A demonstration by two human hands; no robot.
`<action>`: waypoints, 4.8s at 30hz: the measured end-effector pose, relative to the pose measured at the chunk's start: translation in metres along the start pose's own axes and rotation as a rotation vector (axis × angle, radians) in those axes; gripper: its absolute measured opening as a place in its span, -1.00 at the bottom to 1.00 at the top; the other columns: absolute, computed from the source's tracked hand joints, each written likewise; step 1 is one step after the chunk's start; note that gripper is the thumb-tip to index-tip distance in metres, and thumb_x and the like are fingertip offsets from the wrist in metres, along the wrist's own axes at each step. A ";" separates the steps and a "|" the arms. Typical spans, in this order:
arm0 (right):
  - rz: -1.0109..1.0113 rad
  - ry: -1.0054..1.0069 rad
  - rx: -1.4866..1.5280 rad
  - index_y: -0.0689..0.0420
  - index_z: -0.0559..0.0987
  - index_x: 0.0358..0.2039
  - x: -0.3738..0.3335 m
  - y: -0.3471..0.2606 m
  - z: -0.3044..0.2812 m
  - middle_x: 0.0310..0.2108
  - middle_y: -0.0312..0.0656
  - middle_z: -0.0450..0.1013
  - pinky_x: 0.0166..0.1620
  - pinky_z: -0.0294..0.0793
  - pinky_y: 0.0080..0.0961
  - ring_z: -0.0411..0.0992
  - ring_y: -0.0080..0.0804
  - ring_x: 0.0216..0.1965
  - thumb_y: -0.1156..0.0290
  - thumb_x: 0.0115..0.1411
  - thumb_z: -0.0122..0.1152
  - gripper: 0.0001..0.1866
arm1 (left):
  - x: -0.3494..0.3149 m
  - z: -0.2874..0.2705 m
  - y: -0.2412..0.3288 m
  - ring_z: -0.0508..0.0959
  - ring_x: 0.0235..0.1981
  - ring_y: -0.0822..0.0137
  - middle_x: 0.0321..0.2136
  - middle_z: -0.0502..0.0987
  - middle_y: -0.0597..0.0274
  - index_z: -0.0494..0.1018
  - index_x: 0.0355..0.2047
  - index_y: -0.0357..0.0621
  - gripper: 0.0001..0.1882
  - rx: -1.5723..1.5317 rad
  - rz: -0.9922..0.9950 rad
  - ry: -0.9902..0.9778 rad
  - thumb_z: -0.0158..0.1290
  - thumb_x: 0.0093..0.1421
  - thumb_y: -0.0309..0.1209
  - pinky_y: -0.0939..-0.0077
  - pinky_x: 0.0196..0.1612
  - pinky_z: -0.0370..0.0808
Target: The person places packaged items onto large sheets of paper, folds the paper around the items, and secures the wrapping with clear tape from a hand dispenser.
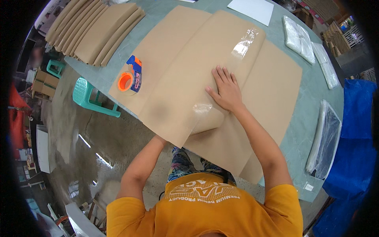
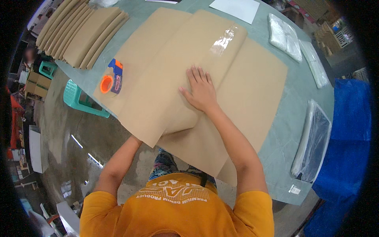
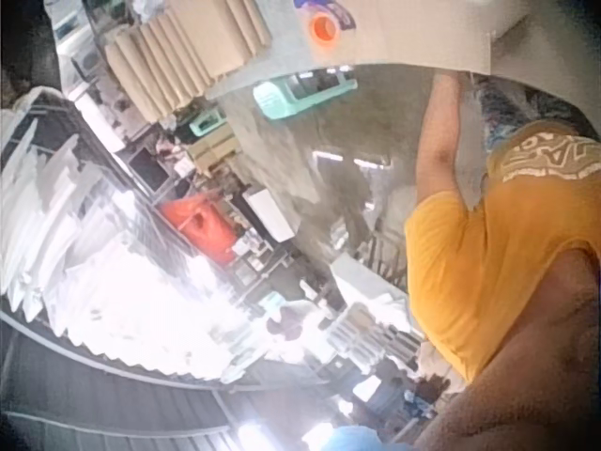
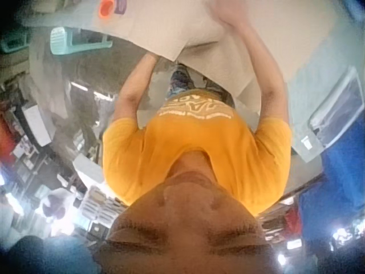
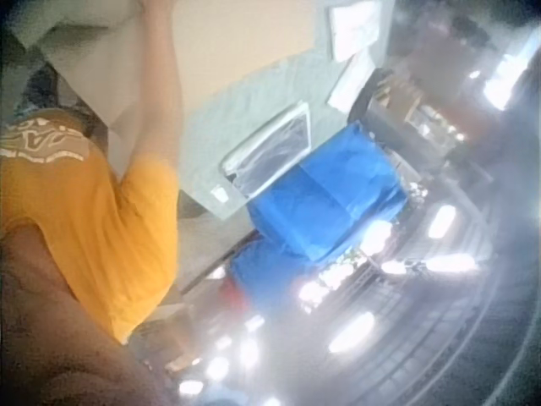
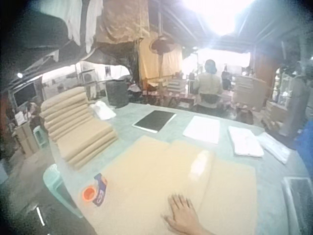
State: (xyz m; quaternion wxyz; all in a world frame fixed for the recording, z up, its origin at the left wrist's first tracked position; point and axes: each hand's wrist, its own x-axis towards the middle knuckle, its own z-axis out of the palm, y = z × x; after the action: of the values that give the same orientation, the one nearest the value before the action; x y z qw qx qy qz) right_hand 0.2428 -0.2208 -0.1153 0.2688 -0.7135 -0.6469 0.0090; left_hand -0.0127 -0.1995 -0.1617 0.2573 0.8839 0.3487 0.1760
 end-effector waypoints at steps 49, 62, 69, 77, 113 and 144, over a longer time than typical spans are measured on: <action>1.178 0.535 0.952 0.29 0.45 -0.35 -0.144 -0.201 0.024 -0.58 -0.12 0.45 -0.36 0.47 -0.48 0.44 -0.39 -0.53 0.06 0.19 -0.05 -0.55 | 0.003 -0.138 -0.098 0.52 -0.34 0.25 -0.36 0.52 0.08 0.46 -0.40 -0.30 -0.72 -0.429 0.004 -0.601 0.00 0.11 -0.27 0.33 -0.25 0.46; 1.152 0.146 1.518 0.26 0.50 -0.31 -0.127 -0.207 0.007 -0.52 -0.12 0.48 -0.37 0.46 -0.49 0.46 -0.36 -0.46 0.23 0.16 0.05 -0.69 | 0.001 -0.122 -0.033 0.54 -0.37 0.26 -0.24 0.49 0.10 0.36 -0.17 -0.38 -0.73 -0.919 -0.652 -1.078 -0.07 0.19 -0.41 0.38 -0.35 0.52; 0.546 0.056 0.134 0.11 0.47 -0.11 -0.042 -0.113 -0.042 -0.05 -0.13 0.36 0.05 0.23 -0.17 0.28 -0.16 0.02 0.03 0.10 0.06 -0.54 | 0.154 -0.096 -0.003 0.36 -0.04 0.06 -0.11 0.40 -0.06 0.43 -0.16 -0.23 -0.50 0.001 0.608 -0.393 0.04 0.05 -0.06 0.17 0.02 0.26; 0.269 -0.286 -0.288 -0.15 0.13 0.20 -0.069 -0.097 -0.012 0.25 -0.27 -0.02 0.22 -0.11 -0.01 -0.10 -0.21 0.27 -0.08 -0.15 0.24 -0.11 | 0.129 -0.113 -0.057 -0.09 0.25 -0.06 0.23 -0.03 0.09 0.22 0.11 0.40 -0.32 0.267 0.923 -0.583 0.15 -0.08 -0.10 -0.22 0.16 -0.07; 0.263 -0.134 -0.055 -0.05 0.51 -0.18 -0.067 -0.072 -0.024 -0.08 -0.36 0.37 0.08 0.12 -0.15 0.20 -0.27 0.04 0.10 -0.10 0.28 -0.56 | 0.101 -0.075 -0.014 0.45 -0.49 0.18 -0.59 0.37 0.22 0.28 -0.65 -0.13 -0.64 0.036 0.558 -0.086 0.20 -0.13 -0.17 0.31 -0.49 0.38; 0.591 1.202 1.908 0.15 0.38 -0.36 -0.007 -0.100 0.052 -0.48 -0.25 0.38 -0.42 0.45 -0.59 0.40 -0.52 -0.48 0.18 0.22 -0.05 -0.73 | 0.179 -0.151 0.067 0.58 -0.37 0.22 -0.28 0.55 0.10 0.46 -0.11 -0.04 -0.68 -0.091 0.759 -0.841 0.04 0.11 -0.28 0.46 -0.24 0.48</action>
State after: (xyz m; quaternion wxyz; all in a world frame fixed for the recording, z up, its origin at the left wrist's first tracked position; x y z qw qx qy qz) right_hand 0.1310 -0.2064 -0.1225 0.9471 -0.2340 0.0455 0.2150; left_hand 0.0726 -0.0649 0.0218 0.3304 0.9293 -0.1340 -0.0964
